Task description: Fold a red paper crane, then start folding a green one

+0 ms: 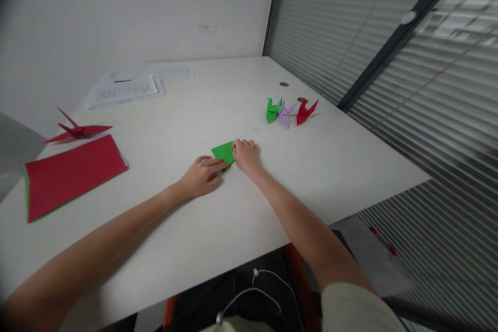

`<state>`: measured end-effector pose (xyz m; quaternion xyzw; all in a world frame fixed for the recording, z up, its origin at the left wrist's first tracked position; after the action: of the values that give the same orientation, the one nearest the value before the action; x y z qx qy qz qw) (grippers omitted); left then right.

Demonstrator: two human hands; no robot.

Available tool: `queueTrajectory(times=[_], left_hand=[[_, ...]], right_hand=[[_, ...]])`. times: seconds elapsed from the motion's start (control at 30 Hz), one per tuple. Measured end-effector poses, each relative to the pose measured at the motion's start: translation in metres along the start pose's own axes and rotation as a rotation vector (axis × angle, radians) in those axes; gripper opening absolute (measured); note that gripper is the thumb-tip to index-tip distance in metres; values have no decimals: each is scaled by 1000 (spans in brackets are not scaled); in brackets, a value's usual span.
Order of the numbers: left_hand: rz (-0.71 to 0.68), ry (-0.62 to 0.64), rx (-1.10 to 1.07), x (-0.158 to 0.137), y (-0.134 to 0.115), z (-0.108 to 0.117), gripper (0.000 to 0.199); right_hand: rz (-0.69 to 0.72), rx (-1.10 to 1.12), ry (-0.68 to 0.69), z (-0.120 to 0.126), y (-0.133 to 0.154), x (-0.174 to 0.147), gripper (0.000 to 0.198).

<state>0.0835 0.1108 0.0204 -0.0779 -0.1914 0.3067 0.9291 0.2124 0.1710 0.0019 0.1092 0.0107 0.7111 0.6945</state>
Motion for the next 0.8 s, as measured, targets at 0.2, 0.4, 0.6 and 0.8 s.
queueTrajectory(times=[0.2,0.4,0.6,0.8], left_hand=[[-3,-50,-28,-3,1,-1,37],[-35,-38,2,-4,-3,0,34],[-194,-24,143,-6,-24,6,26],[-280,-9,184,-5,-29,5,25]], right_hand=[[12,9,-10,2,0,-1,19],[29,10,-19,1,0,-1,19],[34,21,-21,1,0,0,20],[41,34,6,3,0,0,20]])
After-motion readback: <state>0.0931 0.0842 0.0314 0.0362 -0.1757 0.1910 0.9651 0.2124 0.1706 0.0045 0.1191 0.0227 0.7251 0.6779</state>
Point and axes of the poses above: each hand's wrist, its own x-axis towards the middle knuckle, its own z-axis out of the back of the hand, y = z × x, the point moved 8 cm from there along x, towards the middle knuckle
